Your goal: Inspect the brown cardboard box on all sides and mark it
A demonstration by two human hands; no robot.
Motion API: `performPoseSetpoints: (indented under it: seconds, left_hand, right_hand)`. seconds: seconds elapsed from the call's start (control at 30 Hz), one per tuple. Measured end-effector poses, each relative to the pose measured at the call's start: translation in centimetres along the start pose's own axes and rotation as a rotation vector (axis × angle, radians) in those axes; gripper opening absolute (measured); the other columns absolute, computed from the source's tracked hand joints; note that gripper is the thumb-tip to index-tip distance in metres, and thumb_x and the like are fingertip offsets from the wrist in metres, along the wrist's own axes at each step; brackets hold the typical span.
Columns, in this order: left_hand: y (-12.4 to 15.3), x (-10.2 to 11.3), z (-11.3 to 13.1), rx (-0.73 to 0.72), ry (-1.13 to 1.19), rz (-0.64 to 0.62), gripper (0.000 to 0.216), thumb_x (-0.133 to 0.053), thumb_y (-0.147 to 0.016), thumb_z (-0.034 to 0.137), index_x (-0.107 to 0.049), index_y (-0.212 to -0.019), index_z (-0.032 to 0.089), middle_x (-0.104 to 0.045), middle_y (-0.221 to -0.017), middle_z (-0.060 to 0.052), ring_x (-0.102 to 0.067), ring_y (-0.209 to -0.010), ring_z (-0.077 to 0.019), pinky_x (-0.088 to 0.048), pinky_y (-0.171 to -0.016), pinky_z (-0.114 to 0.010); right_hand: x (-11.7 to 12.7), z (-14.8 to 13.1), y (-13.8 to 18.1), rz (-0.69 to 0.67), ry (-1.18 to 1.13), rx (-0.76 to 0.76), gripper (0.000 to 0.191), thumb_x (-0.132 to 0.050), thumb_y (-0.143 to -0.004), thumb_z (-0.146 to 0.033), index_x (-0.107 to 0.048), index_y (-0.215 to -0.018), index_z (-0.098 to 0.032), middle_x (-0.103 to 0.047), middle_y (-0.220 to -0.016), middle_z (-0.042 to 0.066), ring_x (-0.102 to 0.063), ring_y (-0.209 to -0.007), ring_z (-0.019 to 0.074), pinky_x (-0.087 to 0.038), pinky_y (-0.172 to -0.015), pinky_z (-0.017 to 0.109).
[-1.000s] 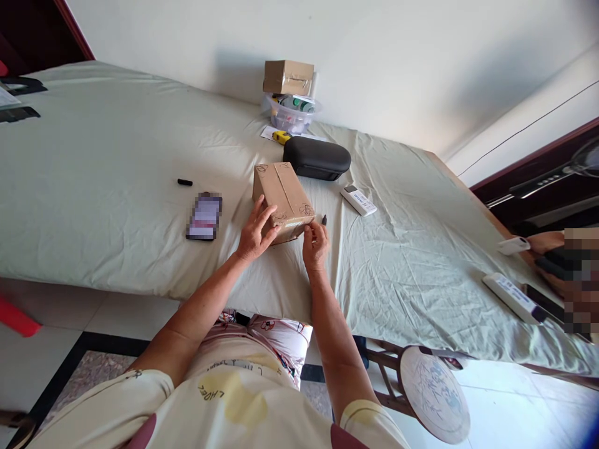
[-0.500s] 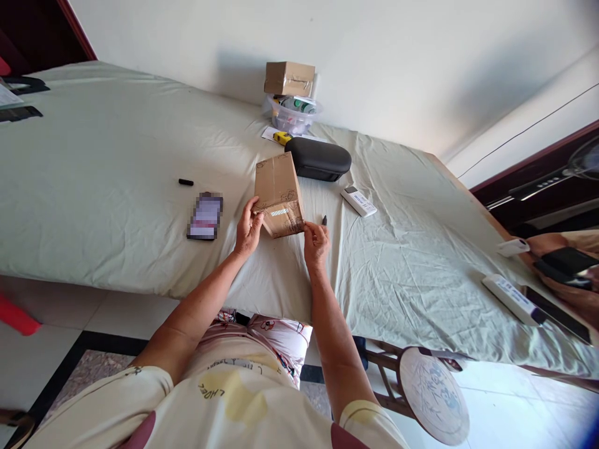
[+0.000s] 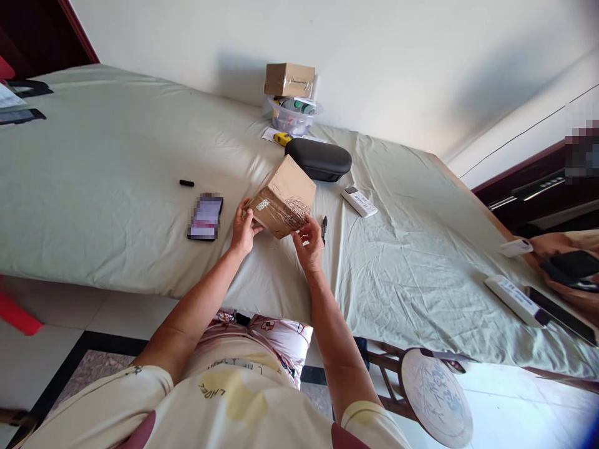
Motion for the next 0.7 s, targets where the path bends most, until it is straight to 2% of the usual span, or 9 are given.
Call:
performPoseSetpoints:
  seconds: [0.13, 0.23, 0.4, 0.53, 0.63, 0.7]
  left_hand:
    - [0.0, -0.2, -0.2, 0.1, 0.094, 0.031, 0.072, -0.093, -0.067, 0.068, -0.062, -0.124, 0.037, -0.072, -0.129, -0.003, -0.07, -0.108, -0.0242, -0.063, -0.085, -0.036]
    - [0.1, -0.3, -0.4, 0.139, 0.139, 0.031, 0.065, -0.093, -0.07, 0.063, -0.06, -0.118, 0.034, -0.073, -0.122, -0.001, -0.071, -0.102, -0.0221, -0.063, -0.084, -0.035]
    - [0.0, 0.0, -0.8, 0.159, 0.173, 0.021, 0.06, -0.092, -0.073, 0.059, -0.058, -0.114, 0.032, -0.073, -0.119, -0.001, -0.072, -0.1, -0.021, -0.064, -0.084, -0.036]
    - [-0.3, 0.3, -1.0, 0.15, 0.161, 0.012, 0.064, -0.093, -0.068, 0.065, -0.058, -0.108, 0.028, -0.074, -0.114, -0.002, -0.073, -0.096, -0.0214, -0.064, -0.08, -0.035]
    - [-0.5, 0.6, -1.3, 0.131, 0.07, 0.022, 0.065, -0.089, -0.069, 0.072, -0.059, -0.104, 0.027, -0.073, -0.11, -0.003, -0.072, -0.096, -0.0217, -0.063, -0.08, -0.034]
    - [-0.7, 0.9, -1.3, 0.048, -0.073, 0.048, 0.061, -0.082, -0.074, 0.075, -0.061, -0.105, 0.026, -0.072, -0.113, -0.005, -0.071, -0.105, -0.0233, -0.062, -0.086, -0.035]
  right_hand:
    - [-0.7, -0.1, 0.4, -0.024, -0.006, 0.006, 0.077, -0.073, -0.092, -0.041, -0.041, -0.161, -0.033, -0.066, -0.098, -0.001, -0.06, -0.07, 0.0105, -0.054, -0.059, 0.023]
    - [-1.0, 0.0, 0.5, -0.058, -0.014, -0.04, 0.091, -0.076, -0.09, -0.041, -0.03, -0.168, -0.033, -0.068, -0.101, -0.001, -0.06, -0.066, 0.0099, -0.053, -0.057, 0.023]
    - [-1.0, 0.3, 0.5, -0.163, 0.034, -0.084, 0.088, -0.076, -0.091, -0.046, -0.036, -0.167, -0.028, -0.071, -0.093, -0.001, -0.061, -0.067, 0.0119, -0.054, -0.062, 0.025]
    - [-1.0, 0.2, 0.5, -0.209, 0.026, -0.027, 0.093, -0.075, -0.092, -0.056, -0.034, -0.169, -0.024, -0.069, -0.081, -0.003, -0.059, -0.065, 0.0127, -0.054, -0.064, 0.026]
    - [-1.0, 0.1, 0.7, -0.189, 0.012, 0.044, 0.094, -0.072, -0.093, -0.063, -0.034, -0.169, -0.023, -0.065, -0.077, -0.004, -0.058, -0.062, 0.0128, -0.053, -0.061, 0.026]
    - [-1.0, 0.1, 0.8, -0.166, 0.006, 0.086, 0.092, -0.069, -0.094, -0.065, -0.035, -0.168, -0.023, -0.064, -0.076, -0.004, -0.057, -0.061, 0.0127, -0.052, -0.06, 0.025]
Point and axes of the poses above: each hand's wrist, its own y-axis away from the middle knuckle, its own x-axis out of the back of the hand, z = x × y, the point moved 1 cm from there along -y, towards the middle knuckle
